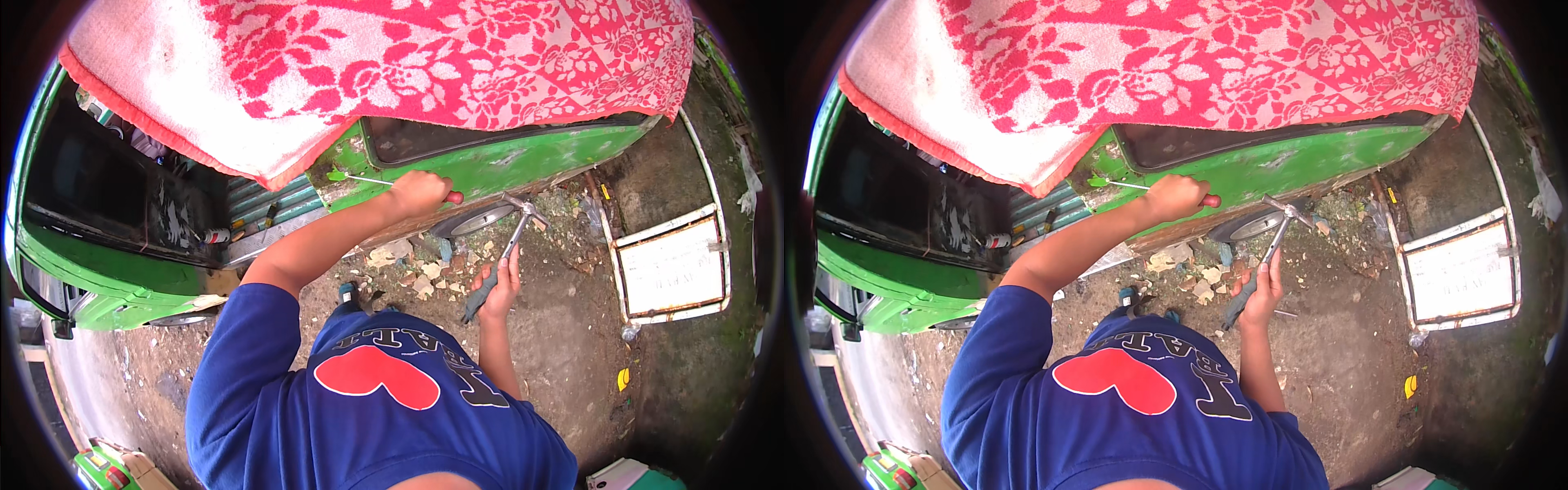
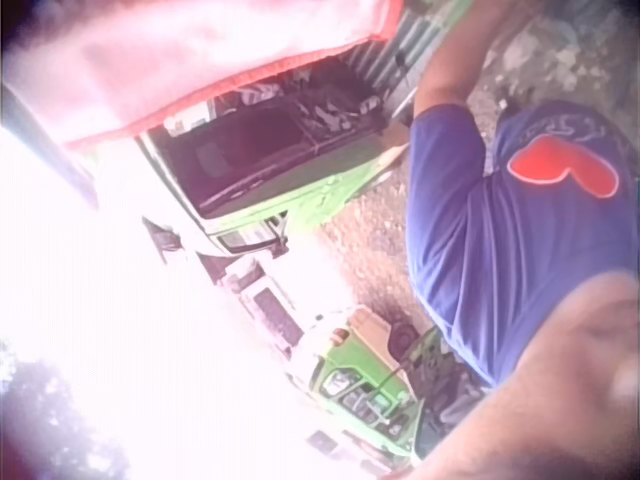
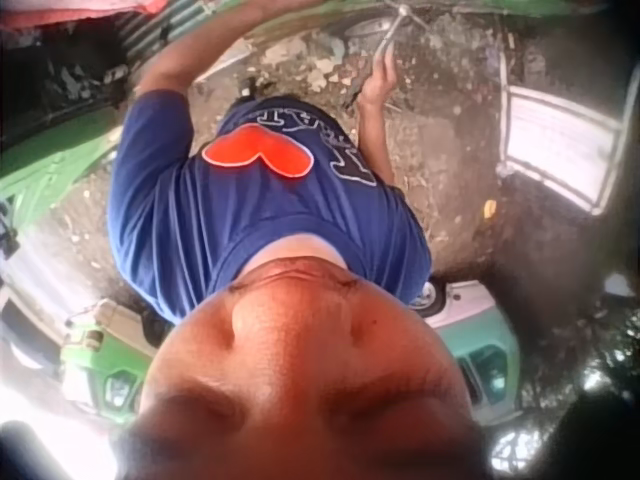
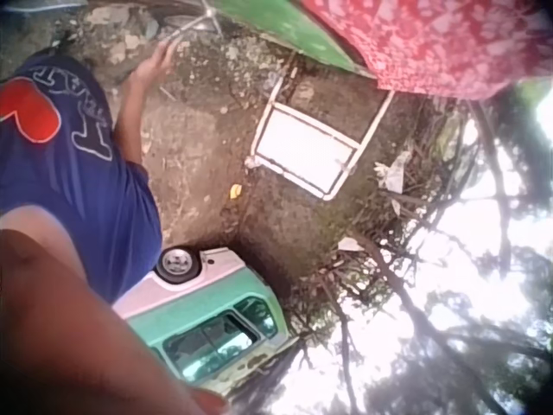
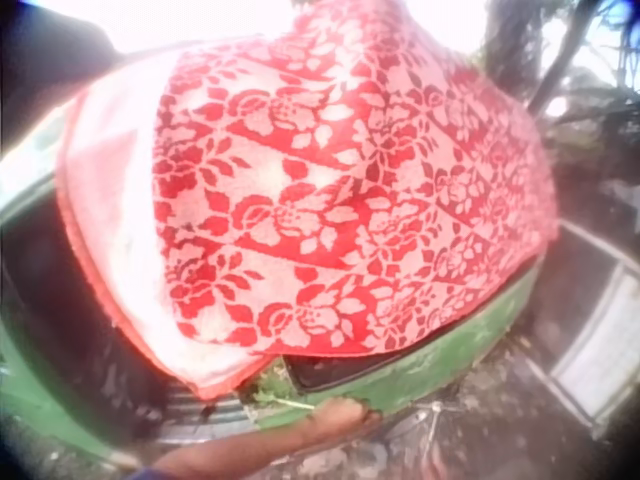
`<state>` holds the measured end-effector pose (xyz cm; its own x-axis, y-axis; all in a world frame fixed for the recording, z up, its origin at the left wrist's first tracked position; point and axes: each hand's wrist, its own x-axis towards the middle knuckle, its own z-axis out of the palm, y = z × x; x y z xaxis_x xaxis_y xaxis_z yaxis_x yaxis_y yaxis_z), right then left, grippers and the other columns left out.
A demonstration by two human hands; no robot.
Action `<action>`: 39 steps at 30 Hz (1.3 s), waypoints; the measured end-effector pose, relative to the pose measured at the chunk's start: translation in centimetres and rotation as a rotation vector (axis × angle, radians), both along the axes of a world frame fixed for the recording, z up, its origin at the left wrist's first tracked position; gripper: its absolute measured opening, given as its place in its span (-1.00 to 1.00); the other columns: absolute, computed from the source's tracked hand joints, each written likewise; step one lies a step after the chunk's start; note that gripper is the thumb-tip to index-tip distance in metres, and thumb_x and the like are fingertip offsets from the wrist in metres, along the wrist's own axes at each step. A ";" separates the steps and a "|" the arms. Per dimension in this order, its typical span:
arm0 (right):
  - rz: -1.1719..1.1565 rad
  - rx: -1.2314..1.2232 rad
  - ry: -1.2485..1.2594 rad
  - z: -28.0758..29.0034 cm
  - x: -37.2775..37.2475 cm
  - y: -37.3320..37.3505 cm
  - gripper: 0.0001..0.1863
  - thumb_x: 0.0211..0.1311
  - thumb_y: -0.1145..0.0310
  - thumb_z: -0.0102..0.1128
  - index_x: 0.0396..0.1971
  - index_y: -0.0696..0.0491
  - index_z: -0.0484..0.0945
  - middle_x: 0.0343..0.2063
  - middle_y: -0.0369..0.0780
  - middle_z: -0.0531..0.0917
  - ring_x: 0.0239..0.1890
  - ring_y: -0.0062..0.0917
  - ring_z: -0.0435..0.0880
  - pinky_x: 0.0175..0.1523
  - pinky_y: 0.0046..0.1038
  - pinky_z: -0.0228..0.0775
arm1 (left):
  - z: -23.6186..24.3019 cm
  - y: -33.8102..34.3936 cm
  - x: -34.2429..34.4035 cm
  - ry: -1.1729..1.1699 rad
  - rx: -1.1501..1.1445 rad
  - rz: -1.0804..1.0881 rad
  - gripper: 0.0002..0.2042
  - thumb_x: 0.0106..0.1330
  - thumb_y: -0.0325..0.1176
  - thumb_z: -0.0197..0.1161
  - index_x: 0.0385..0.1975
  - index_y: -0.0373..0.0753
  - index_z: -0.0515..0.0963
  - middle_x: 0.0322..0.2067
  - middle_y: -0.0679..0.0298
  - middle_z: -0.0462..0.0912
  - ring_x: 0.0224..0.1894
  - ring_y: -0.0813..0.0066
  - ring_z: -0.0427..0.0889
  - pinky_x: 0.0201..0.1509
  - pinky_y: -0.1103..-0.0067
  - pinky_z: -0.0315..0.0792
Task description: The person uses a hammer to repeatedly strike a small metal object held against the side of a green vehicle. The person continues hammering the same spot for the duration of the clip.
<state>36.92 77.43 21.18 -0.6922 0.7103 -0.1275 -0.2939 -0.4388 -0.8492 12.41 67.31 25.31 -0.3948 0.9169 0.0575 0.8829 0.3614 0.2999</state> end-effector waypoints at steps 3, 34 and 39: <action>0.325 0.241 -0.207 -1.8 -0.7 -0.9 -0.43 0.48 0.38 -0.11 0.44 -0.06 0.07 -0.61 -0.29 0.42 -0.67 -0.62 0.42 -0.57 -0.53 0.42 | 0.4 0.1 0.1 -0.003 -0.003 0.004 -0.78 0.28 -0.22 0.15 -0.36 -0.27 0.54 -0.47 0.00 0.67 -0.38 0.02 0.69 -0.28 0.20 0.56; 0.142 0.032 0.009 -0.1 0.0 -1.5 -0.47 0.46 0.39 -0.09 0.40 0.01 0.16 -0.58 -0.25 0.47 -0.69 -0.60 0.45 -0.58 -0.55 0.40 | -0.2 -0.3 0.0 0.013 0.061 -0.004 -0.78 0.27 -0.22 0.16 -0.40 -0.28 0.53 -0.52 0.00 0.66 -0.42 0.01 0.68 -0.32 0.21 0.56; 0.267 0.158 -0.049 -1.9 -0.4 -1.0 -0.44 0.49 0.38 -0.17 0.44 -0.06 0.04 -0.57 -0.25 0.44 -0.68 -0.58 0.45 -0.58 -0.52 0.40 | 0.5 -0.4 0.4 0.001 0.055 0.002 -0.78 0.29 -0.23 0.15 -0.41 -0.28 0.51 -0.50 0.01 0.66 -0.42 0.00 0.68 -0.32 0.20 0.55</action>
